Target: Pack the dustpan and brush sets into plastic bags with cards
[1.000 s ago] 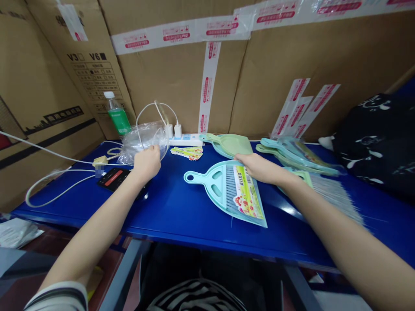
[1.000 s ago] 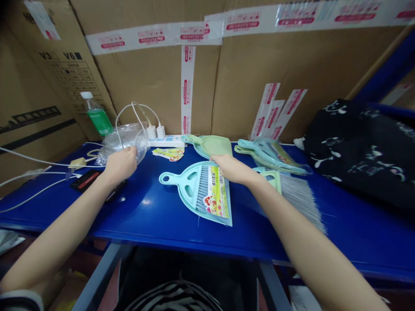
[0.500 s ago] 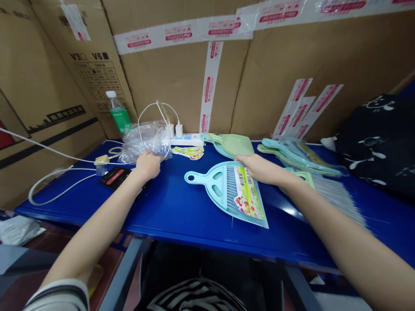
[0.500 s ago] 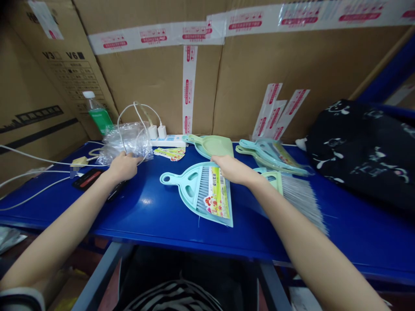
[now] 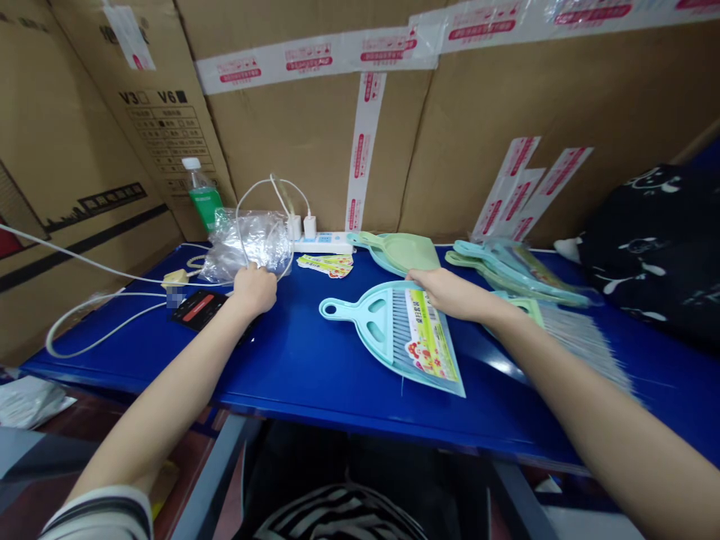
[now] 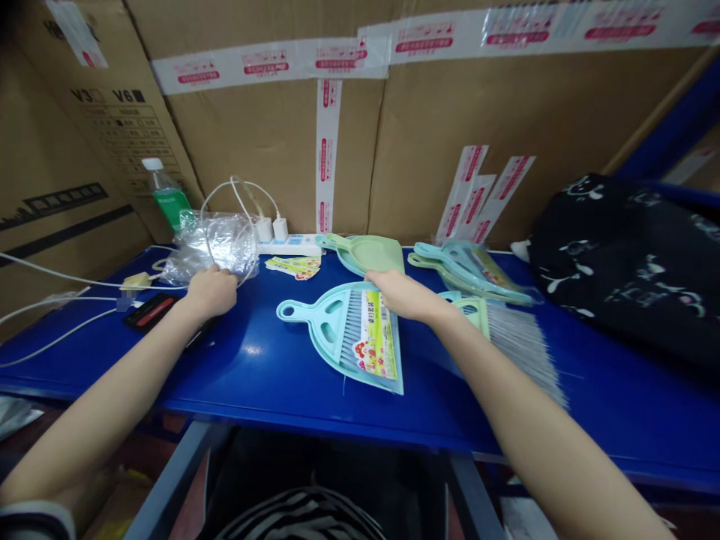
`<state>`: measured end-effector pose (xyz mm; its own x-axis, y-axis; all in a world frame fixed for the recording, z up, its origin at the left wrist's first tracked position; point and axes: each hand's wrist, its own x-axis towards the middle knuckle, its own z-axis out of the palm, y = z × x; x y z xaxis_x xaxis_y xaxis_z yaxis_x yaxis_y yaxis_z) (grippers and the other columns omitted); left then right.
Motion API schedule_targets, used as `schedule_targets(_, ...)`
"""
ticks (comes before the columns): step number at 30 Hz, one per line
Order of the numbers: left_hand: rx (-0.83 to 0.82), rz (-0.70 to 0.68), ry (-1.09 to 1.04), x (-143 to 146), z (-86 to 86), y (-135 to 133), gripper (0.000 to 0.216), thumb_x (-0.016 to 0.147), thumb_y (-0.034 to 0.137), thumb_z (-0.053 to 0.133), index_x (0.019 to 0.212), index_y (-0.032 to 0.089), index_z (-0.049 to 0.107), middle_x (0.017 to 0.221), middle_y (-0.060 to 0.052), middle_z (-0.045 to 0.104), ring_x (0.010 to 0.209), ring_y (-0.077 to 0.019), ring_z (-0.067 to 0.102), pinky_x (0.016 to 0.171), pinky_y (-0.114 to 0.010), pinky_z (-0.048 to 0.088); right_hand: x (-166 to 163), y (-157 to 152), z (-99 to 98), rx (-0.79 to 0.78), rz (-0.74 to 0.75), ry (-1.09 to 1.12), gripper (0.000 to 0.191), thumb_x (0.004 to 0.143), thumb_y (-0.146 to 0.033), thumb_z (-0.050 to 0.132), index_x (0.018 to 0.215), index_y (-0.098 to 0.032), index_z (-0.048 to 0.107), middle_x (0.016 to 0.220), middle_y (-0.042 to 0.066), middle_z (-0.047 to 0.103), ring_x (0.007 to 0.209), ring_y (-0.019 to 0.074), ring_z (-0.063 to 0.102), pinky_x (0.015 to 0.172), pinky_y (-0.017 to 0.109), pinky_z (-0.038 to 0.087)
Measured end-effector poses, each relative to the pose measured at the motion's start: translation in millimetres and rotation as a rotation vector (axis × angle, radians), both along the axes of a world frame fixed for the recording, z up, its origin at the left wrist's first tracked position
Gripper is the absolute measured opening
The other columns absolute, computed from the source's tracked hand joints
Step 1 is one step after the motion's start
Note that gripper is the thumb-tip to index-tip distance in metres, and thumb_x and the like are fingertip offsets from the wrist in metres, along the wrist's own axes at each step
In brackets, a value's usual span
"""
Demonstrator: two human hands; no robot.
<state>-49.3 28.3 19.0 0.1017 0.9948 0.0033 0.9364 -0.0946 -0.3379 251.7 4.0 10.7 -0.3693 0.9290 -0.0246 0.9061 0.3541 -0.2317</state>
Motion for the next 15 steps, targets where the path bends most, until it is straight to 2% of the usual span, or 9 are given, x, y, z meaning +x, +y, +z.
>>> schedule_targets(5,0.068,0.002,-0.009,2.2,0.7,-3.1,0.039,0.078,0.01,0.045,0.107,0.009,0.071,0.107,-0.02,0.069,0.111,-0.031,0.058,0.089,-0.038,0.045,0.6,0.6,-1.3,0.003,-0.003,0.001,0.012,0.083,-0.011,0.047,0.077,-0.02,0.053,0.083,0.009,0.069,0.078,0.0227,0.067,0.063,0.027,0.044)
schedule_targets(10,0.189,0.017,-0.019,5.3,9.0,-7.8,0.041,0.084,0.013,0.037,0.112,0.001,0.065,0.108,-0.027,0.065,0.111,-0.0337,0.058,0.083,-0.038,0.047,2.2,2.5,-3.6,0.009,0.0,0.0,0.014,0.081,-0.009,0.047,0.078,-0.02,0.054,0.083,0.009,0.07,0.077,0.0223,0.067,0.062,0.028,0.045)
schedule_targets(13,0.296,0.043,-0.05,2.9,15.6,-7.5,0.038,0.087,0.022,0.04,0.107,0.003,0.066,0.102,-0.025,0.067,0.104,-0.0348,0.062,0.076,-0.038,0.049,3.0,3.7,-5.2,0.013,0.008,-0.007,0.016,0.079,-0.006,0.046,0.079,-0.021,0.054,0.084,0.009,0.07,0.076,0.022,0.067,0.062,0.028,0.045)
schedule_targets(15,0.339,0.068,-0.068,-0.2,18.4,-5.7,0.034,0.086,0.022,0.041,0.101,0.007,0.068,0.096,-0.022,0.069,0.097,-0.0342,0.064,0.072,-0.037,0.049,2.9,3.8,-5.4,0.016,0.013,-0.005,0.016,0.079,-0.006,0.046,0.079,-0.02,0.054,0.083,0.008,0.07,0.076,0.0222,0.067,0.062,0.029,0.046)
